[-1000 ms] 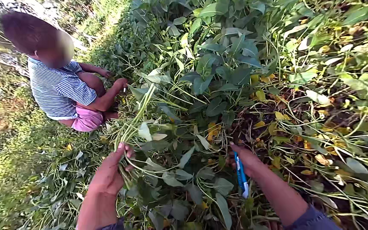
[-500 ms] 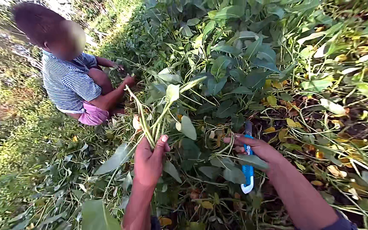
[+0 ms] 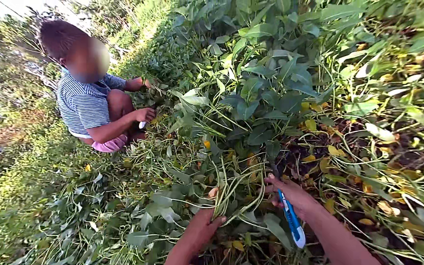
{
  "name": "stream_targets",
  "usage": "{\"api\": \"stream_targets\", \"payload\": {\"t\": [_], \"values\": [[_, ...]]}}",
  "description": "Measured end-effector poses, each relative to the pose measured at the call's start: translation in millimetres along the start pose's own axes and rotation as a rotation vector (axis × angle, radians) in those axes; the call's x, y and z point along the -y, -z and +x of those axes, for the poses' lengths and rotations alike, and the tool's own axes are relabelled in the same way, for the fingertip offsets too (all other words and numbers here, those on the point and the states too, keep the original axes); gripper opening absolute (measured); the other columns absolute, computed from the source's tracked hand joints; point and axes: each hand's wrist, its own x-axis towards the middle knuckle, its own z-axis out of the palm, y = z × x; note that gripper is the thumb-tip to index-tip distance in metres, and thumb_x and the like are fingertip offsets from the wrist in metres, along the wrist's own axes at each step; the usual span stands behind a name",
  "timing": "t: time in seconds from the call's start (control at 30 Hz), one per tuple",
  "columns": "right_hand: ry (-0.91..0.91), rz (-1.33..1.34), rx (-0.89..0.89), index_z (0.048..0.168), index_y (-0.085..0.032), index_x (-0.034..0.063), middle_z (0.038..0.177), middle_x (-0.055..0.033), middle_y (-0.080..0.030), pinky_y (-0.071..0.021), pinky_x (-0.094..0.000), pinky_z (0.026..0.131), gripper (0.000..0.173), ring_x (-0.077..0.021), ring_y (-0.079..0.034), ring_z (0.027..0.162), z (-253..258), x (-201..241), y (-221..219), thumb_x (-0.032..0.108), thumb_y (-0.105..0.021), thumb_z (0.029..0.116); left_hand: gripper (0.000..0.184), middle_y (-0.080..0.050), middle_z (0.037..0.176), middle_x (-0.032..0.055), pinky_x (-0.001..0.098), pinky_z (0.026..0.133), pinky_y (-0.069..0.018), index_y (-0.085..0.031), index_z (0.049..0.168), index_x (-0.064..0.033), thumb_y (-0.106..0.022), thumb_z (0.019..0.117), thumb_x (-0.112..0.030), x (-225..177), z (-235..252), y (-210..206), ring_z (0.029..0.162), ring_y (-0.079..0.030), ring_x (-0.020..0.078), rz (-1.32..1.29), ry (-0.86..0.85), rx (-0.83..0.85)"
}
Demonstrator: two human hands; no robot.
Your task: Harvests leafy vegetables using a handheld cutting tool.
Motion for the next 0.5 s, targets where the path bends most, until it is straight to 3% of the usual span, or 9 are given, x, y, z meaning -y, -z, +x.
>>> {"api": "stream_targets", "payload": {"t": [0.1, 0.17, 0.2, 0.27, 0.3, 0.37, 0.43, 0.5], "values": [[0.053, -0.13, -0.157, 0.148, -0.045, 0.0151, 0.096, -0.0082, -0.069, -0.0433, -0.0276, 0.052, 0.058, -0.0126, -0.052, 0.056, 9.8, 10.1, 17.3, 0.05, -0.017, 0.1115, 0.043, -0.066, 0.086, 0.0072, 0.0432, 0.08, -0.0527, -0.07, 0.101, -0.0036, -0.061, 0.0995, -0.046, 6.0, -27.5, 17.7, 0.082, -0.064, 0.0175, -0.091, -0.013, -0.045], [0.072, -0.363, -0.156, 0.149, -0.043, 0.0158, 0.096, -0.008, -0.066, -0.0426, -0.03, 0.055, 0.053, -0.0135, -0.051, 0.059, 13.2, 31.1, 24.0, 0.043, -0.016, 0.1133, 0.036, -0.071, 0.088, 0.002, 0.0377, 0.08, -0.0566, -0.073, 0.103, -0.0062, -0.075, 0.0906, -0.04, -1.5, -43.9, 24.0, 0.081, -0.067, 0.011, -0.168, -0.018, -0.061], [0.092, -0.534, -0.133, 0.15, -0.044, 0.0128, 0.099, -0.0104, -0.067, -0.0458, -0.0342, 0.062, 0.052, -0.0167, -0.054, 0.066, 18.7, 42.3, 26.5, 0.041, -0.02, 0.1138, 0.034, -0.072, 0.088, 0.0018, 0.0367, 0.08, -0.0573, -0.074, 0.104, -0.0061, -0.08, 0.087, -0.035, -6.5, -49.6, 23.2, 0.081, -0.068, 0.0102, -0.187, -0.025, -0.074], [0.17, -0.849, -0.104, 0.142, -0.053, 0.0064, 0.107, -0.0194, -0.069, -0.0521, -0.0537, 0.089, 0.05, -0.0327, -0.067, 0.095, 42.6, 58.8, 29.2, 0.039, -0.03, 0.1129, 0.03, -0.073, 0.086, 0.0039, 0.0379, 0.079, -0.0572, -0.075, 0.102, -0.0045, -0.08, 0.0874, -0.03, -18.7, -58.7, 14.6, 0.081, -0.068, 0.0119, -0.181, -0.017, -0.146], [0.204, -0.976, -0.094, 0.14, -0.055, 0.0062, 0.112, -0.0218, -0.068, -0.0499, -0.0599, 0.095, 0.049, -0.0379, -0.067, 0.105, 55.6, 65.2, 27.6, 0.04, -0.034, 0.112, 0.029, -0.071, 0.083, 0.0051, 0.0391, 0.077, -0.0563, -0.074, 0.099, -0.0034, -0.079, 0.0889, -0.03, -25.7, -62.9, 7.3, 0.078, -0.067, 0.0136, -0.167, -0.002, -0.201], [0.231, -1.21, -0.03, 0.135, -0.06, 0.0046, 0.122, -0.0232, -0.067, -0.046, -0.0638, 0.102, 0.05, -0.0411, -0.063, 0.119, 81.0, 76.7, 19.7, 0.042, -0.037, 0.1112, 0.029, -0.069, 0.078, 0.007, 0.0403, 0.073, -0.0555, -0.073, 0.095, -0.0006, -0.077, 0.0899, -0.028, -37.7, -72.3, -7.5, 0.074, -0.066, 0.0157, -0.163, 0.014, -0.298], [0.166, -1.443, 0.067, 0.126, -0.067, 0.0024, 0.126, -0.0235, -0.066, -0.0439, -0.0651, 0.103, 0.051, -0.0416, -0.06, 0.124, 101.0, 85.9, 3.1, 0.043, -0.039, 0.1104, 0.028, -0.07, 0.082, 0.0104, 0.0417, 0.077, -0.0564, -0.072, 0.095, 0.0024, -0.078, 0.0898, -0.025, -46.9, -83.7, -19.5, 0.077, -0.068, 0.0182, -0.192, 0.026, -0.357], [0.026, -1.607, 0.176, 0.125, -0.067, -0.0012, 0.131, -0.0262, -0.063, -0.0418, -0.0679, 0.103, 0.058, -0.0435, -0.057, 0.128, 107.6, 93.7, -20.8, 0.048, -0.039, 0.1095, 0.029, -0.072, 0.09, 0.0141, 0.0453, 0.084, -0.0568, -0.074, 0.099, 0.0033, -0.077, 0.0899, -0.024, -47.9, -93.6, -29.0, 0.086, -0.07, 0.0222, -0.225, 0.007, -0.378]]}}
